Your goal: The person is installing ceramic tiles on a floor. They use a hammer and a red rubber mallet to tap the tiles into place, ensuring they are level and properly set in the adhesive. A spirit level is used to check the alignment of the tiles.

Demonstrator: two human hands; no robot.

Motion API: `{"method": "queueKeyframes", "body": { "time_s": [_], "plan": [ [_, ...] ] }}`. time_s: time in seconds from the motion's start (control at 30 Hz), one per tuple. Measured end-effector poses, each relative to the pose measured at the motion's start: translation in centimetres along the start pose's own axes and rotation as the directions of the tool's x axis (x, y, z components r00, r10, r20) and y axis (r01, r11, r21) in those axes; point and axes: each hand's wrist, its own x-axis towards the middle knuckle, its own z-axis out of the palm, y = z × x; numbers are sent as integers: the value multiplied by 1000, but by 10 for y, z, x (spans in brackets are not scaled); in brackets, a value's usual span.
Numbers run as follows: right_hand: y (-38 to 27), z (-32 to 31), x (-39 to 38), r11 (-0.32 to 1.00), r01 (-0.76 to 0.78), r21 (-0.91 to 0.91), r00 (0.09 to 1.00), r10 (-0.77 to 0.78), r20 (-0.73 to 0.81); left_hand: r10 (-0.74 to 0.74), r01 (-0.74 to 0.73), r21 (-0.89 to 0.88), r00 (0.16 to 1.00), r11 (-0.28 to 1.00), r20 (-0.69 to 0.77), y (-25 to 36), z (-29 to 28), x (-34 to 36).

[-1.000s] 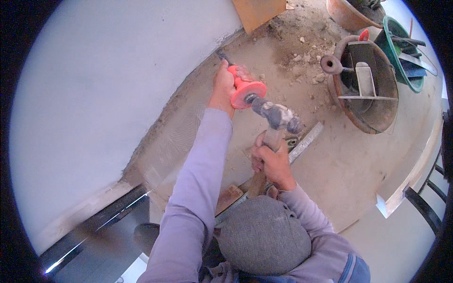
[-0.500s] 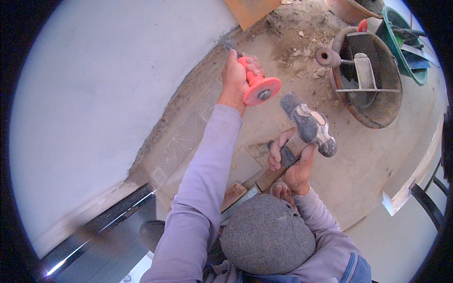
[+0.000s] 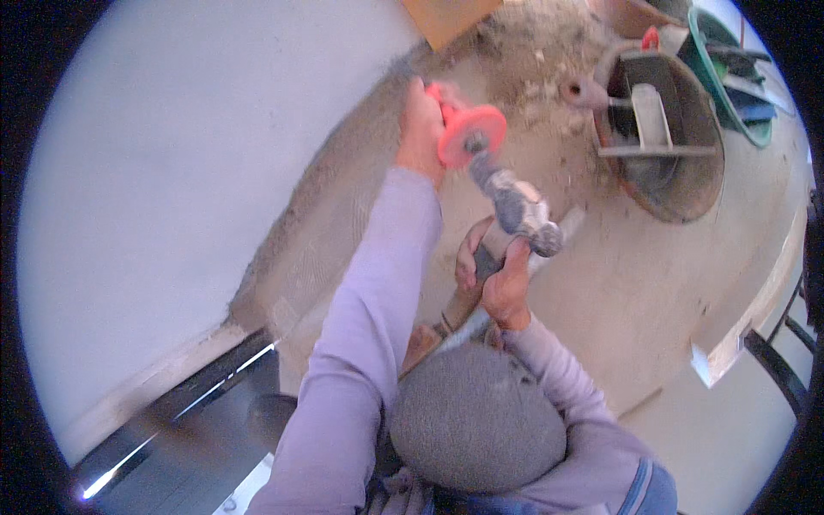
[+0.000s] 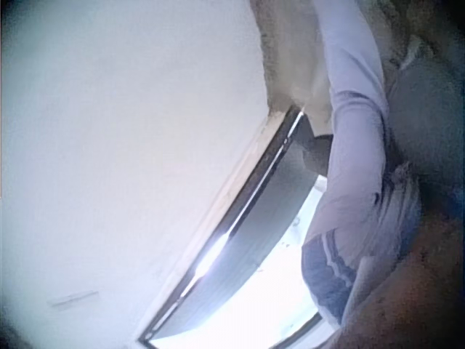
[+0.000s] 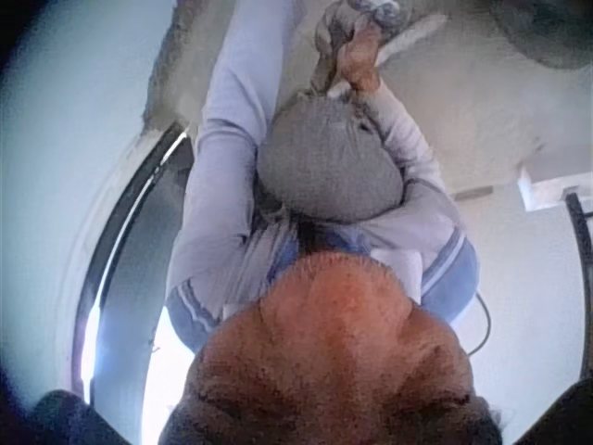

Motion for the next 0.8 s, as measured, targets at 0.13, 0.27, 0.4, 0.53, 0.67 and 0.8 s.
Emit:
{"method": "queueKeyframes", "body": {
  "time_s": [0.13, 0.27, 0.4, 0.53, 0.67, 0.8],
  "plan": [
    [-20, 5, 4, 818, 571, 63, 764, -558, 324, -100, 80, -210, 991, 974, -88, 2, 21, -14],
    [-1, -3, 28, 907, 29, -419, 998, -53, -45, -53, 33, -148, 989, 988, -134, -8, 15, -5],
    [-15, -4, -4, 995, -37, -94, 999, 36, -12, -142, 157, -261, 987, 952, 75, -2, 1, -9],
    [2, -30, 8, 935, 211, -286, 967, -156, 202, -64, 48, -164, 994, 985, -89, 0, 21, -9],
    [-22, -7, 20, 991, -133, 2, 991, 133, -3, -29, 19, -95, 994, 995, -107, 0, 12, -4],
    [-21, -9, 21, 929, 370, 32, 874, -359, 328, -49, 40, -118, 996, 992, -74, 4, 10, -10]
  ]
}}
